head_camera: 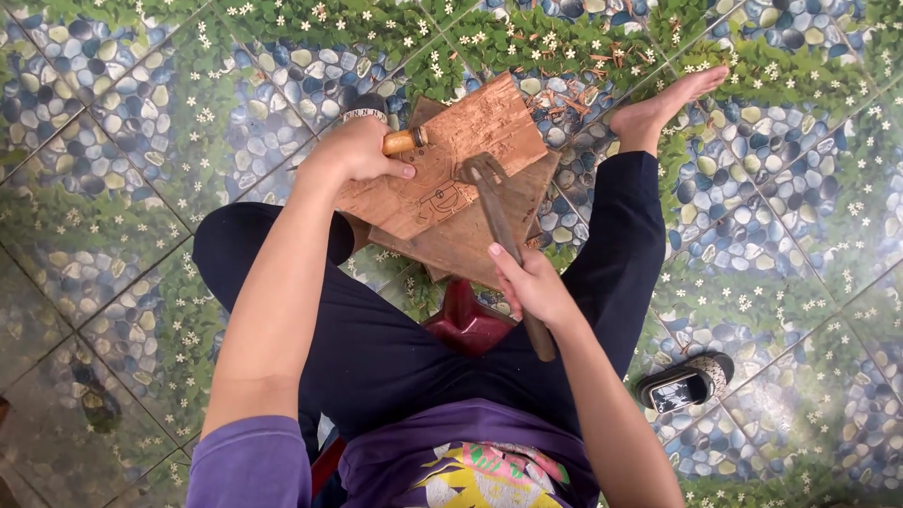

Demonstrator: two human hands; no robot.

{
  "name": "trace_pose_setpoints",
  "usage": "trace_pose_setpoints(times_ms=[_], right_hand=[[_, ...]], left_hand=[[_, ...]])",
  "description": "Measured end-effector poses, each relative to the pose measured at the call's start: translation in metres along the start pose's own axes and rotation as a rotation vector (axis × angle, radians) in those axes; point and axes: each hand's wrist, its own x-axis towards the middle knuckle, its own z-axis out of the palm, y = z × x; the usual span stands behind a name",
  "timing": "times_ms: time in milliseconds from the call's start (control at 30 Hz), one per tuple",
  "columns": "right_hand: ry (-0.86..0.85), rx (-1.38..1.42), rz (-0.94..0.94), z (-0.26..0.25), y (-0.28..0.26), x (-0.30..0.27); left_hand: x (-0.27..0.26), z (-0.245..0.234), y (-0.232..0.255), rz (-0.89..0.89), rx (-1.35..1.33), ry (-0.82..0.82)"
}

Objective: Carving a detailed cartoon character into a wooden block using a hammer, chisel, and carving knife.

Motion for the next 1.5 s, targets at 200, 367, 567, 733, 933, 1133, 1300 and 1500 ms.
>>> trace_pose_setpoints(times_ms=[200,367,567,733,933,1133,1300,1500], right_hand=[[0.211,-0.245,-0.015,-0.022,-0.027,-0.046],[0.331,-0.097,-0.163,-0.031,-0.011,-0.055],[0.481,-0.013,-0.441,-0.022,-0.037,-0.051],[0.509,-0.167,-0.334,-0.021,-0.042,-0.03],[0.576,-0.372,-0.246,-0.033,-0.002,0.026],[0.586,-0.587,-0.377,0.004,-0.054,0.032],[0.514,-0.683,-0.231,0.01,-0.059,0.015],[0.439,-0.904,-0.219,-0.006,-0.047,0.013]], left_hand=[[0.013,0.011,-0.012,0.084,0.033,-0.05],[0.009,0.019,0.003,0.225,0.153,0.107],[-0.043,0.023,0.03,0.383,-0.091,0.48],[-0.013,0.064,0.042,0.738,-1.557,0.294],[0.026,0.103,0.062,0.775,-1.533,0.683],[0.002,0.093,0.06,0.827,-1.653,0.605],[0.004,0.101,0.058,0.804,-1.665,0.482],[-0.016,0.091,0.07,0.825,-1.331,0.458]])
